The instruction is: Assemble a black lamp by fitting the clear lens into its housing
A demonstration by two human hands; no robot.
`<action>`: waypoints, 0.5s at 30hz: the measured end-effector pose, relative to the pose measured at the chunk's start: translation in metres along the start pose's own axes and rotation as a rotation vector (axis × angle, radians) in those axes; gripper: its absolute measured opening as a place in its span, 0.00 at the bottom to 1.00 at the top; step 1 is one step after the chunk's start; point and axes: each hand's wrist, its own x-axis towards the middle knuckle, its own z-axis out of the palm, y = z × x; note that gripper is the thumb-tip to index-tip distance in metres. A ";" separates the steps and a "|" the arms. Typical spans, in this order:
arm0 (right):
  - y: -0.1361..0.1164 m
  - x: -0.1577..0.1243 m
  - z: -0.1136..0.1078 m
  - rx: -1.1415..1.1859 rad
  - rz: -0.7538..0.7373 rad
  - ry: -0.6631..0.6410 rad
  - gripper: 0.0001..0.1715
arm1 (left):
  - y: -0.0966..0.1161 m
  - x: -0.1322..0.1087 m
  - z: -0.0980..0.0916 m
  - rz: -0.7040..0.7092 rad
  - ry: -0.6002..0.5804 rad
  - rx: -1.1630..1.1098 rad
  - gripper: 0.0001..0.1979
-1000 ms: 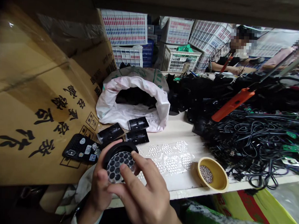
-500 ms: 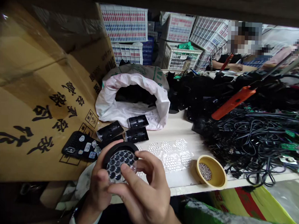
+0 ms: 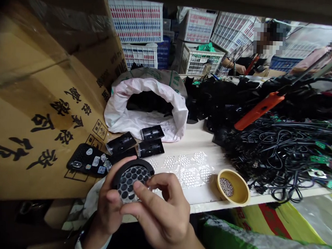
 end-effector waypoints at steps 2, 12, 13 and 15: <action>0.000 0.002 -0.001 -0.020 -0.007 0.003 0.15 | 0.001 0.000 0.000 0.018 -0.015 -0.012 0.31; -0.003 0.001 0.004 -0.053 0.035 0.058 0.15 | 0.005 0.004 -0.001 -0.010 -0.059 -0.083 0.28; -0.003 0.000 0.004 -0.059 0.037 0.065 0.15 | 0.005 0.004 -0.001 -0.021 -0.057 -0.088 0.28; -0.002 -0.002 0.005 -0.049 0.053 0.072 0.15 | 0.005 0.003 -0.002 -0.036 -0.050 -0.098 0.27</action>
